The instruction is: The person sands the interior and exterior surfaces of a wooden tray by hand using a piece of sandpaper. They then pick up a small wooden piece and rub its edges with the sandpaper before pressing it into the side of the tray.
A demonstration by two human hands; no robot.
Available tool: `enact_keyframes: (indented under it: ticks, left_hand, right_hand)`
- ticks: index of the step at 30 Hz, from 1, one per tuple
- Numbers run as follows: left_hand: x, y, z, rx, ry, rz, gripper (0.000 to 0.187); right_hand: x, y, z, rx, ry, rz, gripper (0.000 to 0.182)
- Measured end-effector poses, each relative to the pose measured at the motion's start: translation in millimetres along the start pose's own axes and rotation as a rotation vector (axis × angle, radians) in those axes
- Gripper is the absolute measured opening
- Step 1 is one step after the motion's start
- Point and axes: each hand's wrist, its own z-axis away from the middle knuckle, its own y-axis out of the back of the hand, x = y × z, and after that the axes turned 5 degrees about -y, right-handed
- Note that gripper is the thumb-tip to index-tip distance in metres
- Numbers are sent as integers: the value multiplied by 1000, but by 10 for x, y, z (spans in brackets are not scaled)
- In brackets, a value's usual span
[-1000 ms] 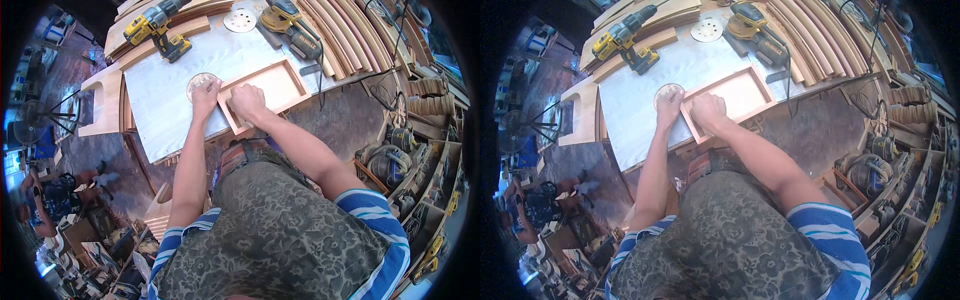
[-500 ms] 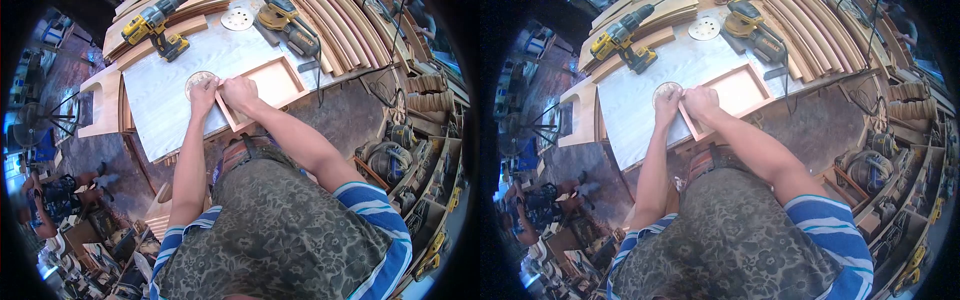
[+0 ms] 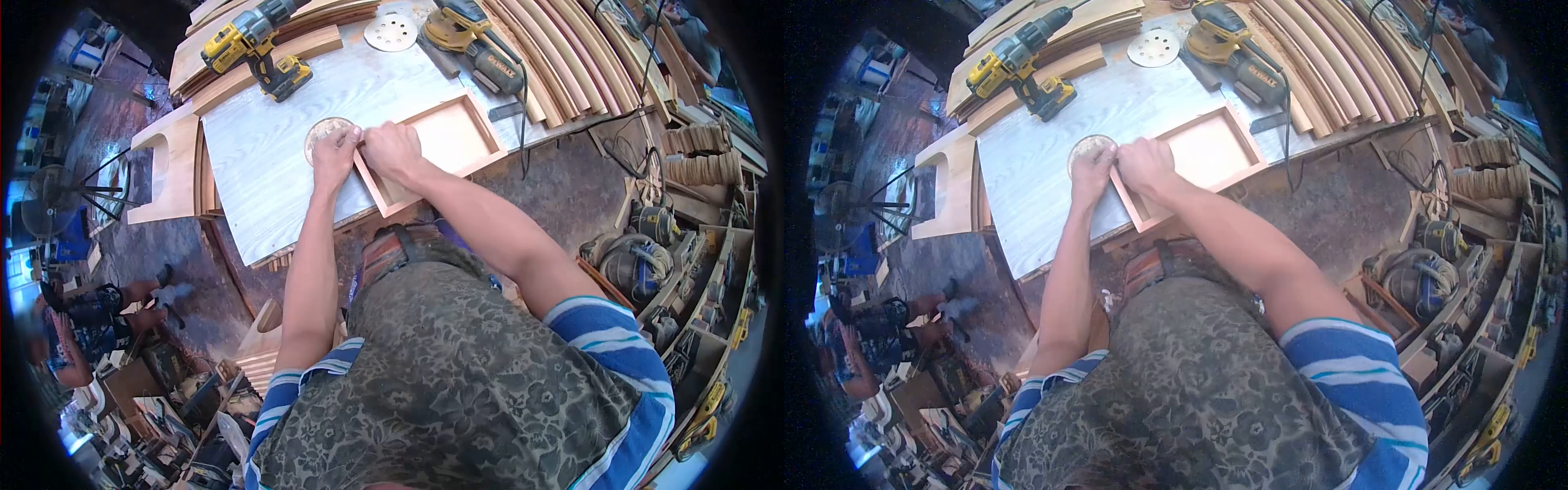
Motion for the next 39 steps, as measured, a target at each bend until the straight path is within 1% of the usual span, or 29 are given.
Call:
enact_keyframes:
  ticks: [6, 8, 11, 13, 15, 16, 18, 21, 22, 23, 25, 26, 28, 29, 31, 32, 34, 36, 37, 38, 39]
  left_hand:
    - [29, 15, -3, 0, 13, -12, 49]
    - [29, 7, -17, 0, 13, -31, 50]
    - [64, 10, -4, 5, 66, 51, 51]
    - [9, 20, -18, 4, 50, -23, 51]
    - [-7, -3, -25, 27, 24, -25, 51]
    - [-10, -4, -21, 36, 3, -34, 51]
    - [-19, -3, -7, 38, 6, -33, 48]
    - [2, -4, 5, 48, 22, -15, 45]
    - [22, 11, -2, 44, 36, -4, 45]
    - [12, 5, -35, 54, 29, -1, 45]
    - [-28, -26, -26, 88, -36, -53, 43]
    - [-56, -23, -32, 82, -38, -54, 43]
    - [79, 10, 8, 19, 65, -32, 50]
    - [96, 10, 0, 22, 62, -30, 50]
    - [60, 26, 9, 27, 17, -57, 51]
    - [33, 19, -37, 38, 11, -56, 51]
    - [-49, -27, -37, 86, -43, -61, 40]
    - [-55, -13, -19, 62, -14, -28, 40]
    - [-40, -18, -22, 49, 13, 11, 40]
    - [-19, -29, -47, 55, 9, 18, 40]
    - [-43, -28, -45, 54, 3, 15, 39]
  right_hand:
    - [68, 9, 195, -44, 46, 53, 25]
    - [22, 36, 21, -12, 43, 62, 25]
    - [3, 67, 50, 1, 55, 87, 26]
    - [-13, 82, 129, -7, 73, 103, 27]
    - [12, 130, 220, -117, 103, 177, 26]
    - [5, 110, 128, -114, 103, 175, 26]
    - [2, 37, -37, 12, 93, 118, 26]
    - [10, -36, 11, 6, 106, 114, 25]
    - [44, -49, 112, 69, 169, 52, 25]
    - [71, -32, 106, 75, 179, 58, 25]
    - [65, 25, 133, 3, 155, 91, 23]
    - [49, 7, 71, 4, 150, 89, 23]
    - [-5, -10, -83, 45, 146, 164, 22]
    - [17, -3, -63, 48, 148, 166, 22]
    - [5, 83, 150, -71, 157, 158, 23]
    - [29, 97, 235, -51, 182, 180, 23]
    - [21, 145, 145, -48, 178, 157, 23]
    - [31, 97, 59, -48, 160, 134, 22]
    - [11, 23, -16, -11, 128, 146, 22]
    - [21, -27, -91, 29, 104, 162, 22]
    - [36, -20, -51, 27, 108, 165, 22]
